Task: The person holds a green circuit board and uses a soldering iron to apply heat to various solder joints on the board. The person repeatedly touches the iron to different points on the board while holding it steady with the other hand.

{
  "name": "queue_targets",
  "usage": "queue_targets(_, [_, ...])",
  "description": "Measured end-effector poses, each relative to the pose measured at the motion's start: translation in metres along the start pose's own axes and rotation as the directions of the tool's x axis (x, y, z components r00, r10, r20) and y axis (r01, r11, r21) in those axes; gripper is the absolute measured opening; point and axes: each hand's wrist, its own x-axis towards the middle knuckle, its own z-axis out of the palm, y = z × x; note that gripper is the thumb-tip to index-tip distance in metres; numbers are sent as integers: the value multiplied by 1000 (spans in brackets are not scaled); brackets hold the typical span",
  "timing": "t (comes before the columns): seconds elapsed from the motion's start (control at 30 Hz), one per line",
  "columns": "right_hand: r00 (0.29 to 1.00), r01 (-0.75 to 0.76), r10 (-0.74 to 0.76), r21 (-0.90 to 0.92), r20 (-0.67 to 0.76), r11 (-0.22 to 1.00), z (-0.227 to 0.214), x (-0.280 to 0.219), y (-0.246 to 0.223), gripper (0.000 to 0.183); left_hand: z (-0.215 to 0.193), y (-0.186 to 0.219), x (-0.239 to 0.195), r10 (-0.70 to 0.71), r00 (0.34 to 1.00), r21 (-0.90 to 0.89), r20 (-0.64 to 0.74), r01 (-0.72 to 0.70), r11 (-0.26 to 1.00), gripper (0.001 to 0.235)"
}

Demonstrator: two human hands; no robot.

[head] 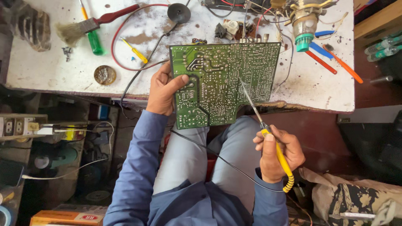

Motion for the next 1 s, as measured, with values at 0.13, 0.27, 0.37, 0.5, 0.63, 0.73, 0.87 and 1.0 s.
queue_targets(0.13, [1000,-13,13,0,13,1000,2,-3,1,16,1,0,0,-4,1000,-13,7,4,1000,53])
queue_targets(0.27, [1000,-16,16,-2,-3,1000,2,-4,2,16,0,0,0,6,1000,15,4,-6,1000,54])
queue_targets(0.37, [1000,-18,18,5,-13,1000,2,-4,1,15,-1,-1,1,2,1000,8,3,-2,1000,54])
queue_targets(0.5, [999,-12,11,26,48,1000,6,-6,-1,15,-1,-1,1,2,1000,0,8,-2,1000,55])
queue_targets(0.63, [995,-30,31,-18,90,999,12,-6,1,15,0,-1,1,11,1000,0,13,-11,1000,56])
queue_targets(0.73, [994,-7,9,-26,112,1000,15,-4,2,15,1,0,1,-2,1000,-2,8,2,1000,56])
queue_targets(0.87, [994,-3,9,-53,112,999,16,-4,1,16,1,0,0,-9,1000,-11,13,9,1000,56])
queue_targets(1.0, [992,16,-6,-81,124,997,15,-3,-1,15,-1,0,1,2,1000,14,14,-3,1000,56])
